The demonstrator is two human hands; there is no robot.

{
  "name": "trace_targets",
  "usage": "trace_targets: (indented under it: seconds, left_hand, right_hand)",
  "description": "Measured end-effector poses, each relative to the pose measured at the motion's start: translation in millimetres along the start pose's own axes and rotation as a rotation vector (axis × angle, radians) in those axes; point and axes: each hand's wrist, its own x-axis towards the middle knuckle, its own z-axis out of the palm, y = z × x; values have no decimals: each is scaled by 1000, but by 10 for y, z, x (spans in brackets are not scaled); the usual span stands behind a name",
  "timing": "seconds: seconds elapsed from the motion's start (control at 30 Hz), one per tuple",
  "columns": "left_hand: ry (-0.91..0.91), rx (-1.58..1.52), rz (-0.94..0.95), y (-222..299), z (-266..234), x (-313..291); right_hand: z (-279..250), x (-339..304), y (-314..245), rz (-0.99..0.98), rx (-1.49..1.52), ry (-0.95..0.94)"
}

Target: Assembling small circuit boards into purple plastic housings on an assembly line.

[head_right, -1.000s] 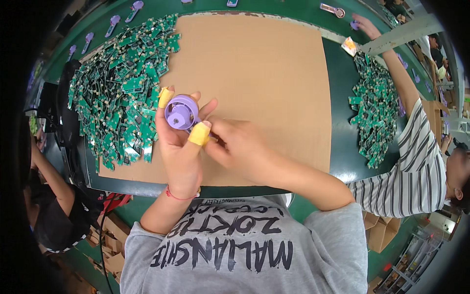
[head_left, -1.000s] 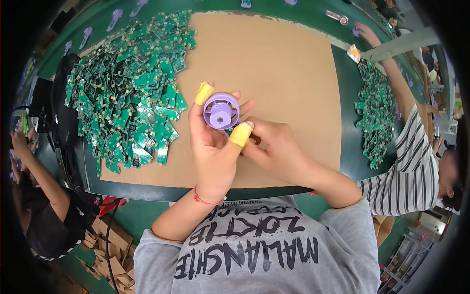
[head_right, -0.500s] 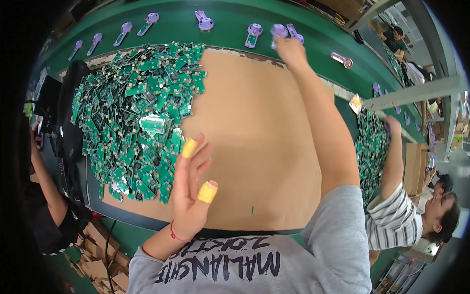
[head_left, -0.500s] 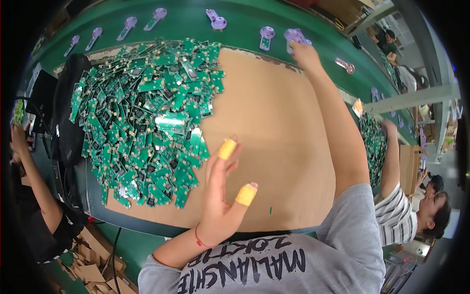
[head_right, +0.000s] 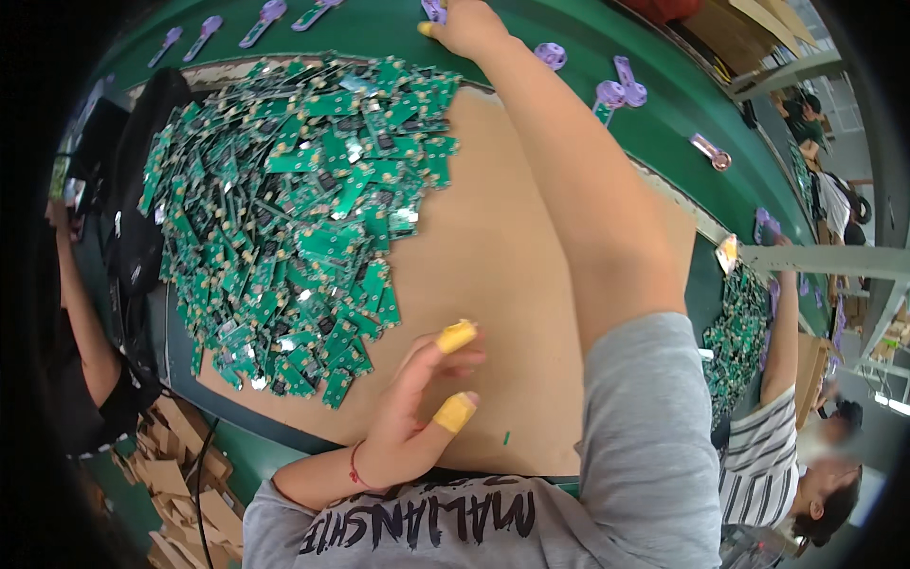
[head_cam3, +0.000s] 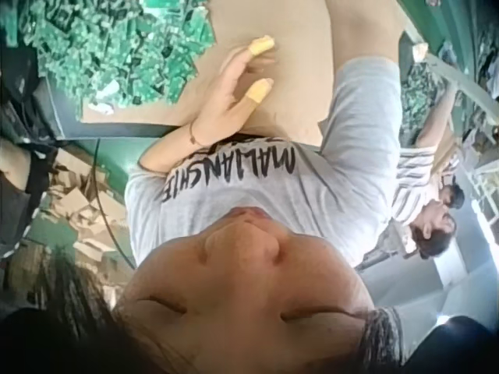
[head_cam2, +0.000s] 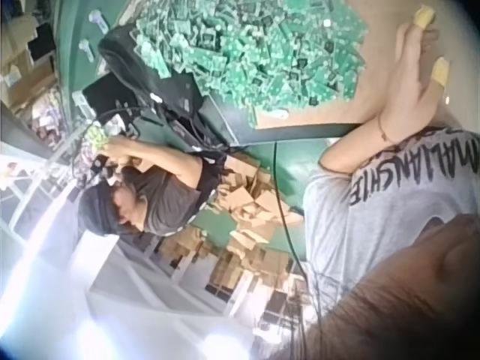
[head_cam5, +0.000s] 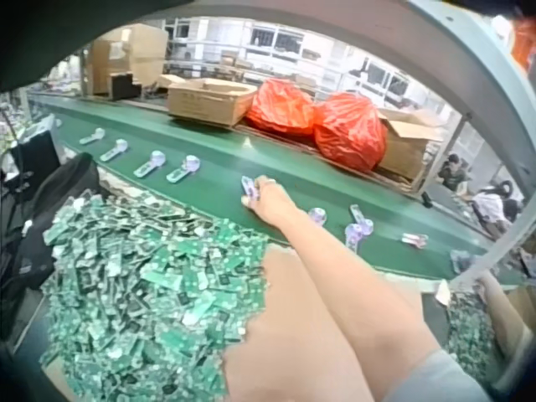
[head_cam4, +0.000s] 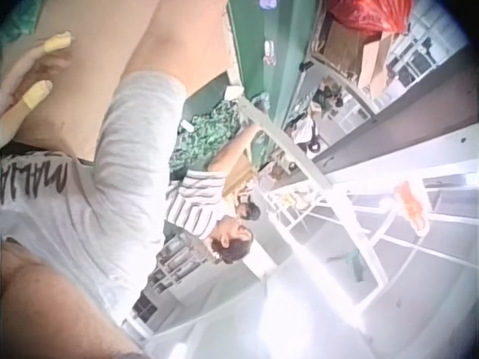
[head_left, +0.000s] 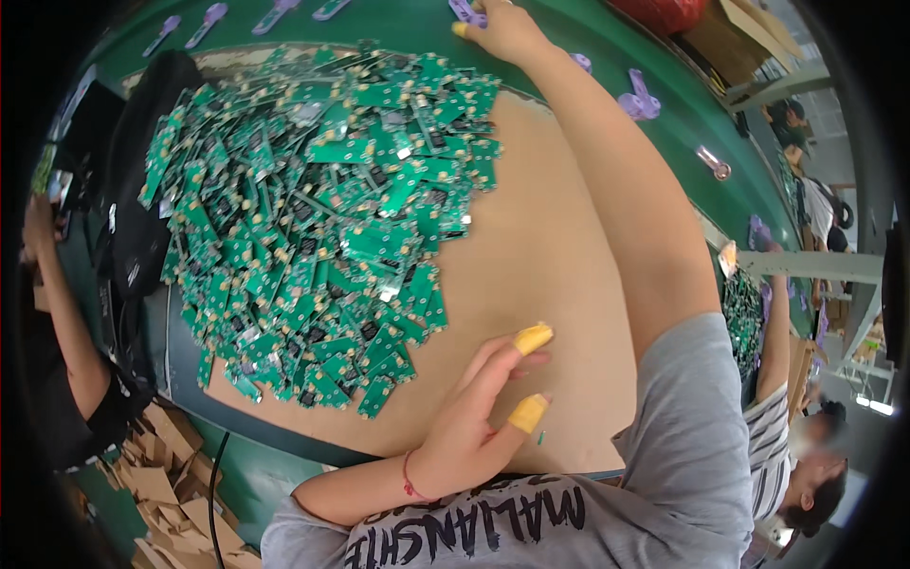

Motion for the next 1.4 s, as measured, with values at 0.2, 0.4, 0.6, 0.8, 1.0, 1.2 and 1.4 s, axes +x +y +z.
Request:
trace_targets:
  seconds: [0.2, 0.4, 0.6, 0.8, 1.0, 1.2, 1.4]
  left_hand:
    - [-37, 139, 84, 4, 32, -28]
    - [-164, 514, 149, 112, 91, -197]
    - [169, 1590, 267, 194, -365, 70]
    - [342, 1815, 307, -33, -499, 277]
    - [201, 1539, 163, 53, -505, 354]
    - [189, 241, -55, -156, -207, 151]
    - [0, 1477, 206, -32, -178, -187]
  right_hand:
    - [-247, -218, -217, -20, -92, 45]
    - [-1078, -1681, -506, -384, -20, -45]
    - [-1322, -3286, -970, -174, 45, -294]
    - [-1081, -3707, -1153, -231, -4, -154]
    - [-1069, -3834, -1209, -322, 30, -159]
    - [-1070, -3879, -1147, -78, 356, -168]
    - [-1302, -3780, -1282, 202, 642, -155]
